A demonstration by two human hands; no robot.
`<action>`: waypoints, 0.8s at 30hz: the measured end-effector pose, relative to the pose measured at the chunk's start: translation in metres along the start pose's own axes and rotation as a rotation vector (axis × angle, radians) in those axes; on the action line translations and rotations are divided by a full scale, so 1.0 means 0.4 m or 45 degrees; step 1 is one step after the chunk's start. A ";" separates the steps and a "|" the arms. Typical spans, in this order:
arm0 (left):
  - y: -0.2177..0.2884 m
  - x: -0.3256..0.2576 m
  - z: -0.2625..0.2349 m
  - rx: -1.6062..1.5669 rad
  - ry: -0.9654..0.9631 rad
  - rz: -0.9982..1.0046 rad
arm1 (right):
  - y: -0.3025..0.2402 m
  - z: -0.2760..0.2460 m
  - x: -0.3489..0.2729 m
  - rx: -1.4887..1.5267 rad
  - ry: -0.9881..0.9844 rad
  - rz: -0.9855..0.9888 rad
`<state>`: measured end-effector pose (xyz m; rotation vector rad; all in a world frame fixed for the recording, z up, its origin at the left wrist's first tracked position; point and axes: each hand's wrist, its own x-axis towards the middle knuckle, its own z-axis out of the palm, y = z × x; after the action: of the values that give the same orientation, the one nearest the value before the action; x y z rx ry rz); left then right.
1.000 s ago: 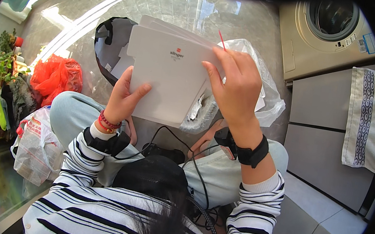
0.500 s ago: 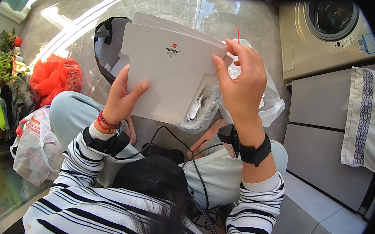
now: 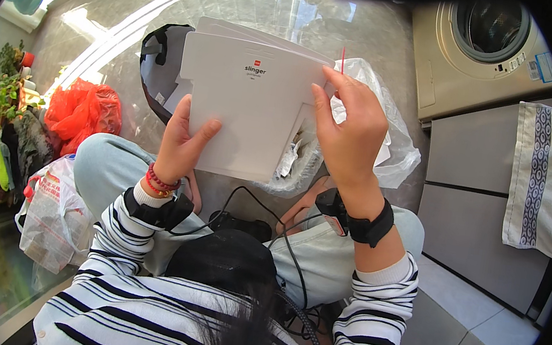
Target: The person sits on the floor and repeatedly inserts a red pin into pre-punched holes on white paper parts labeled 'slinger', then places the assembled parts into a black bag. The person handles the parts one at a time and continues the cycle until the end of the clip.
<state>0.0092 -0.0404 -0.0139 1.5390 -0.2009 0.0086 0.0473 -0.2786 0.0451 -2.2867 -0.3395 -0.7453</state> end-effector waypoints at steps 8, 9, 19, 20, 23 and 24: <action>-0.016 -0.005 0.000 0.158 -0.008 0.104 | 0.009 0.007 0.011 -0.137 0.028 -0.196; -0.017 -0.006 0.001 0.180 0.000 0.123 | 0.009 0.007 0.011 -0.157 0.014 -0.195; 0.004 0.003 0.005 -0.090 -0.020 0.096 | -0.004 -0.006 0.011 -0.238 0.080 -0.475; 0.004 0.005 0.004 -0.016 -0.017 0.128 | -0.005 -0.008 0.009 -0.230 0.069 -0.469; -0.001 0.009 0.008 0.126 0.046 0.250 | -0.008 -0.015 0.005 -0.195 0.021 -0.478; -0.003 0.007 0.009 0.159 0.062 0.275 | -0.007 -0.017 0.004 -0.182 0.003 -0.487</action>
<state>0.0118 -0.0441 -0.0144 1.6334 -0.3324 0.2331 0.0445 -0.2812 0.0516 -2.3830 -0.7583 -0.9882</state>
